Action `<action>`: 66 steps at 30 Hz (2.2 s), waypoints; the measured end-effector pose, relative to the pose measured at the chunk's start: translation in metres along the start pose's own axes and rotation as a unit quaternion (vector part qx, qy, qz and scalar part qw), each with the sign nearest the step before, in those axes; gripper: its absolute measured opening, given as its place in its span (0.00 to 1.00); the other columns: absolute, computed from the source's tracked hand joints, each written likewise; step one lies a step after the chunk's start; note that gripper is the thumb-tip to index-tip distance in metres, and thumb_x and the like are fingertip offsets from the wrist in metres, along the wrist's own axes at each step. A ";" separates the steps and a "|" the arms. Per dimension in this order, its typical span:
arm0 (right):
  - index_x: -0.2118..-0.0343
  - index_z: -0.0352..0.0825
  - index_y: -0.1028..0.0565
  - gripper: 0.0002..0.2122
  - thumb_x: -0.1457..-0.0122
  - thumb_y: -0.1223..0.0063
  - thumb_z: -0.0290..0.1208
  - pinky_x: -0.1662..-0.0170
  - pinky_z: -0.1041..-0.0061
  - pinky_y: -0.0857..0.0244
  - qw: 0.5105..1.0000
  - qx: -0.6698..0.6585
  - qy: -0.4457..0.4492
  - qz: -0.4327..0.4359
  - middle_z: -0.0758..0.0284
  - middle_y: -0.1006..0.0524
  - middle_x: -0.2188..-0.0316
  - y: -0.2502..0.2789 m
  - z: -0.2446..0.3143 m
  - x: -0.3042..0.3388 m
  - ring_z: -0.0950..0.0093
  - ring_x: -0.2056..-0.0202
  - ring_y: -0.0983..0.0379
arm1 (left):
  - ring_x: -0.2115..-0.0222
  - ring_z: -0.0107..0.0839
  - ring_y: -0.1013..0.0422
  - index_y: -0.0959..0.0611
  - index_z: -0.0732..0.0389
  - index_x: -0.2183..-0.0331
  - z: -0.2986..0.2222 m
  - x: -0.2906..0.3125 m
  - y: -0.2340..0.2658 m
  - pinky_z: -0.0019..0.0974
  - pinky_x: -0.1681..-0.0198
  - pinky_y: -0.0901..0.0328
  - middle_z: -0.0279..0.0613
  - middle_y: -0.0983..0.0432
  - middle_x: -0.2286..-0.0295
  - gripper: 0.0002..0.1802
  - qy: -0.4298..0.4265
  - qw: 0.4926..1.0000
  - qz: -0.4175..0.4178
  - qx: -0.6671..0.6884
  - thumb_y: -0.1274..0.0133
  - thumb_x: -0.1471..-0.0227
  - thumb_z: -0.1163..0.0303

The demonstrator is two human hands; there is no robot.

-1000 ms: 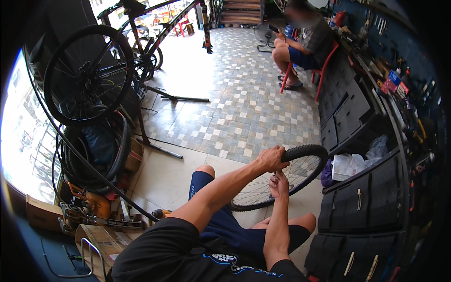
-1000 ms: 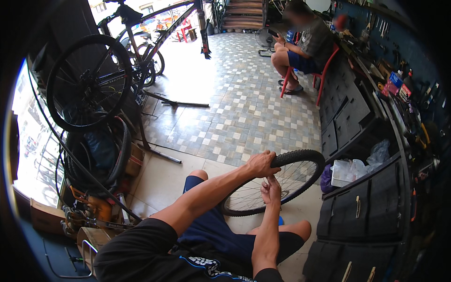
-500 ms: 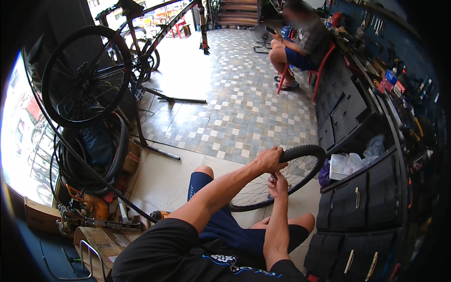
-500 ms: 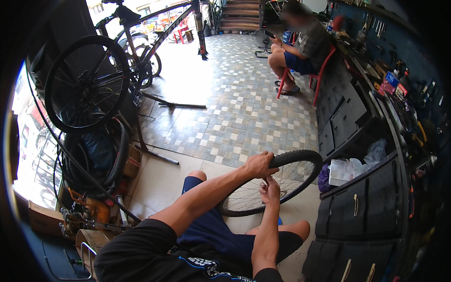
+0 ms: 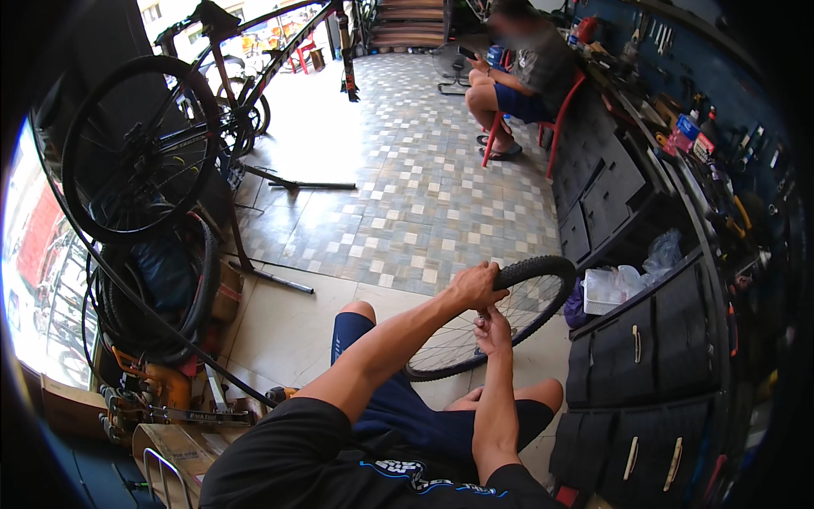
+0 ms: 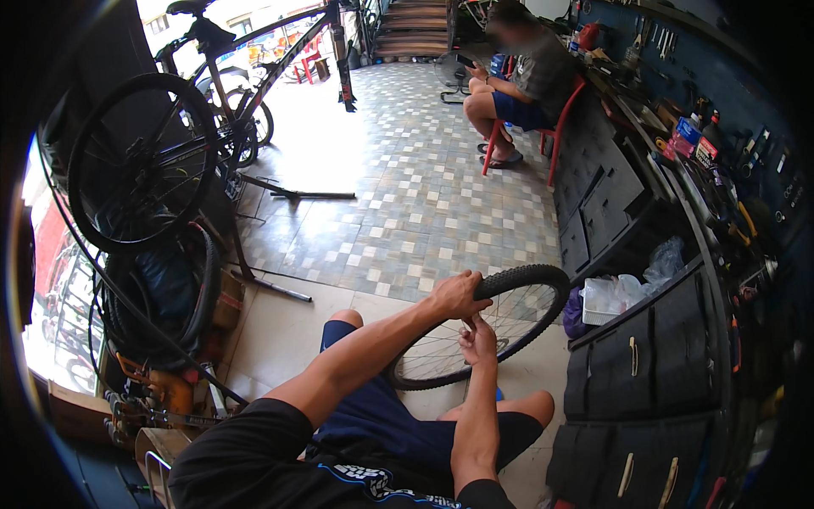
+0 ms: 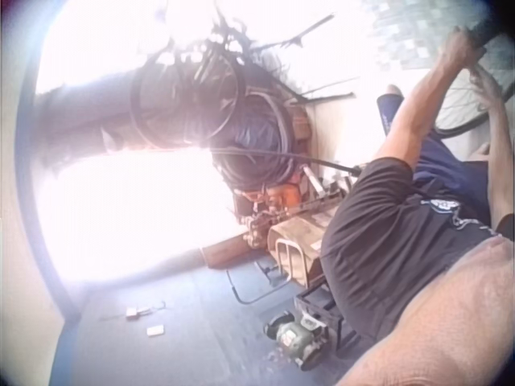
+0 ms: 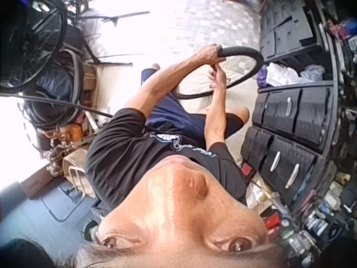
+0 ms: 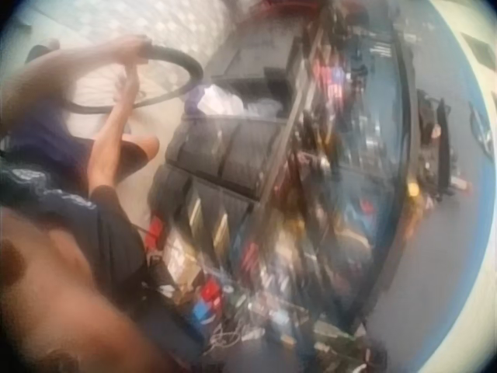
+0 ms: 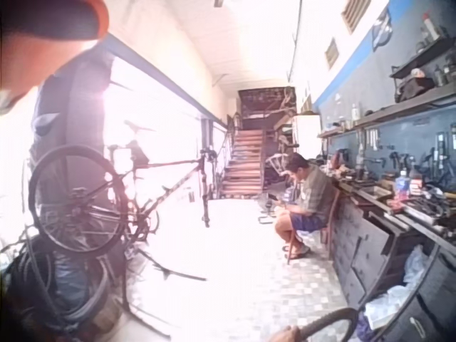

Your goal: The person removes a bicycle wheel, uses a hand pump to inflate the tire, and then reinstalls the wheel onto the bicycle frame. The person also briefly handles the handlebar and seat during the process.

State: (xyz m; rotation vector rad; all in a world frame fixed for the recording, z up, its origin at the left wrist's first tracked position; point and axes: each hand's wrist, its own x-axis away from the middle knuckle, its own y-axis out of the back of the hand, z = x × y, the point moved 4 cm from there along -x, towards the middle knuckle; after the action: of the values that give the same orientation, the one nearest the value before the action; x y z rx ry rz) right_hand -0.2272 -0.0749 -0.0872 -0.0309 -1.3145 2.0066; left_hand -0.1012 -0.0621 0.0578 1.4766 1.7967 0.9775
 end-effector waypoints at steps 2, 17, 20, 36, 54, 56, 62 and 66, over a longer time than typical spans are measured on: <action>0.53 0.42 0.27 0.08 0.33 0.48 0.34 0.80 0.87 0.46 0.999 0.022 0.022 0.011 0.77 0.25 0.66 0.015 0.011 -0.004 0.84 0.73 0.36 | 0.59 0.54 0.24 0.25 0.64 0.58 -0.012 -0.008 -0.001 0.50 0.55 0.30 0.54 0.24 0.61 0.32 -0.022 1.000 -0.002 0.005 0.41 0.49 0.43; 0.51 0.37 0.25 0.13 0.34 0.44 0.37 0.81 0.86 0.47 0.996 0.065 0.046 -0.043 0.72 0.25 0.63 0.013 0.002 0.000 0.82 0.75 0.34 | 0.58 0.58 0.25 0.24 0.64 0.57 0.000 -0.004 -0.007 0.52 0.56 0.30 0.57 0.24 0.59 0.32 -0.028 0.999 -0.016 -0.004 0.39 0.50 0.44; 0.55 0.36 0.24 0.09 0.34 0.46 0.34 0.81 0.84 0.46 0.986 0.109 0.062 -0.110 0.71 0.24 0.67 0.010 0.004 0.010 0.82 0.77 0.34 | 0.58 0.56 0.25 0.24 0.63 0.59 -0.004 -0.003 -0.008 0.53 0.57 0.30 0.55 0.23 0.62 0.31 -0.024 0.999 -0.026 -0.007 0.39 0.50 0.44; 0.55 0.31 0.21 0.20 0.45 0.43 0.41 0.60 0.62 0.26 0.562 0.791 0.120 -0.211 0.54 0.18 0.68 0.024 0.131 0.064 0.59 0.66 0.19 | 0.58 0.57 0.24 0.24 0.63 0.56 -0.051 -0.010 -0.017 0.54 0.56 0.30 0.58 0.22 0.60 0.32 -0.044 0.999 0.008 -0.015 0.40 0.49 0.44; 0.54 0.24 0.27 0.31 0.43 0.35 0.52 0.55 0.67 0.32 0.074 0.393 0.368 -0.839 0.58 0.23 0.62 0.079 0.172 0.702 0.66 0.58 0.25 | 0.58 0.55 0.26 0.21 0.69 0.58 -0.047 -0.014 -0.007 0.51 0.54 0.32 0.56 0.26 0.58 0.31 -0.081 0.993 -0.052 0.065 0.35 0.53 0.51; 0.54 0.24 0.27 0.30 0.43 0.34 0.51 0.56 0.68 0.33 0.264 0.306 0.415 -0.815 0.58 0.23 0.61 0.117 0.176 0.704 0.68 0.58 0.25 | 0.59 0.56 0.27 0.25 0.68 0.58 -0.034 -0.009 -0.009 0.51 0.56 0.33 0.56 0.27 0.60 0.30 -0.088 0.991 -0.064 0.073 0.35 0.51 0.53; 0.59 0.30 0.25 0.22 0.42 0.33 0.45 0.75 0.76 0.36 0.231 0.304 0.606 -0.698 0.67 0.21 0.70 0.150 0.218 0.705 0.79 0.75 0.28 | 0.60 0.58 0.29 0.29 0.67 0.58 0.009 0.004 -0.028 0.53 0.58 0.34 0.58 0.29 0.61 0.29 -0.101 0.991 -0.060 0.067 0.36 0.51 0.56; 0.68 0.33 0.25 0.16 0.41 0.34 0.42 0.78 0.76 0.37 0.438 0.076 0.611 -0.656 0.70 0.26 0.77 0.168 0.247 0.728 0.80 0.78 0.31 | 0.58 0.60 0.29 0.30 0.66 0.59 0.011 0.006 -0.033 0.55 0.57 0.33 0.59 0.30 0.61 0.28 -0.088 0.991 -0.068 0.076 0.36 0.51 0.57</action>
State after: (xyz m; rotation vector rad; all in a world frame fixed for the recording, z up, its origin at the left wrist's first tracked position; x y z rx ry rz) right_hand -0.9525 0.1148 0.1513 -0.2388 0.0994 0.2714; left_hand -0.1110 -0.0578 0.0236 1.4604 1.8486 0.6351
